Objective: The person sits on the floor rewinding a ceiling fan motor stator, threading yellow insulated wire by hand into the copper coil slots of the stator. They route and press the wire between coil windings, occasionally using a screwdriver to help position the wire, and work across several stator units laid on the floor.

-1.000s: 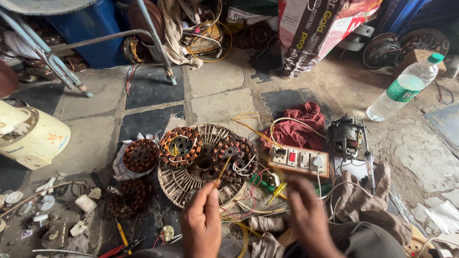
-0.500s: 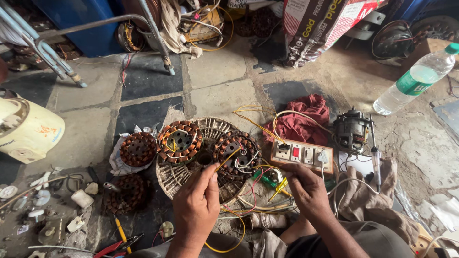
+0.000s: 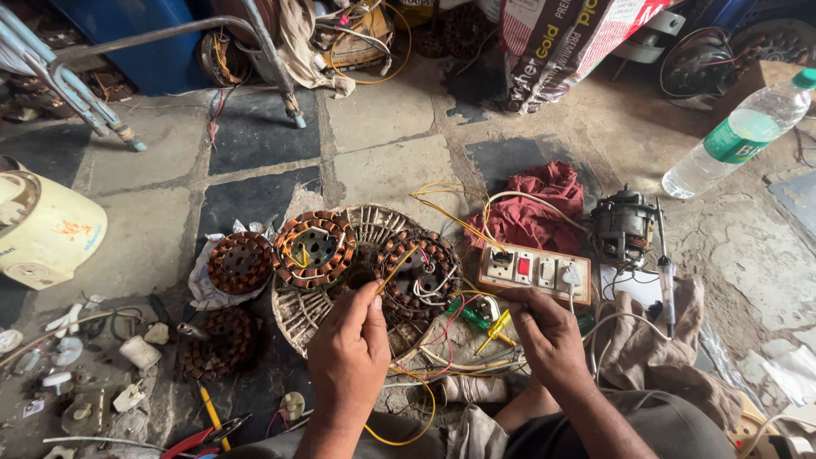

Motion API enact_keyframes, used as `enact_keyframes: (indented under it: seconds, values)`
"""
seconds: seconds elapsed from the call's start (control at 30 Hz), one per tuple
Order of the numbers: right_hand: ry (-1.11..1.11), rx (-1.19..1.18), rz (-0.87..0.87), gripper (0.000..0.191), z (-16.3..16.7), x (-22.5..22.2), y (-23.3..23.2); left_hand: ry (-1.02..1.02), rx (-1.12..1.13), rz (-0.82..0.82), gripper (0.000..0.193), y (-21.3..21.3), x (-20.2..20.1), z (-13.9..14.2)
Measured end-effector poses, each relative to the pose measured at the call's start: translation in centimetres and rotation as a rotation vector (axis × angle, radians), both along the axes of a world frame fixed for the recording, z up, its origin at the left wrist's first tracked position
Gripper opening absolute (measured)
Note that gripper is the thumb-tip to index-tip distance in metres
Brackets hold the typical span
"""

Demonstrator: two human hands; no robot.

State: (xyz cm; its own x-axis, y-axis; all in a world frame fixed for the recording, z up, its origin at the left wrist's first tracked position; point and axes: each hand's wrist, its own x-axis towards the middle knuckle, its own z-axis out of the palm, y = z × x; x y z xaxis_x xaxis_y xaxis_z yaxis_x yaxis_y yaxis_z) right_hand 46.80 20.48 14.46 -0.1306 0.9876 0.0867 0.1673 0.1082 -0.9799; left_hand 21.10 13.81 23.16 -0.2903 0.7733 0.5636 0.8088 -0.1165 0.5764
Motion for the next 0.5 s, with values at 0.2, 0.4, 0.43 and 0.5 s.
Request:
enact_keyframes:
  seconds: [0.2,0.4,0.43,0.5]
  values:
    - [-0.062,0.127,0.057,0.024,0.7,-0.6,0.1,0.04,-0.012,0.024,0.017,0.6,-0.1,-0.7]
    - [-0.316,0.032,0.051,0.026,2.0,-1.4,-0.3,0.025,-0.048,0.023,0.017,0.4,-0.1,-0.7]
    - [-0.333,0.045,0.054,0.026,2.1,-1.5,-0.4,0.021,-0.059,0.024,0.017,0.4,-0.1,-0.7]
    - [-0.306,0.052,0.056,0.026,2.1,-1.6,-0.4,0.019,-0.07,0.024,0.017,0.4,-0.1,-0.6]
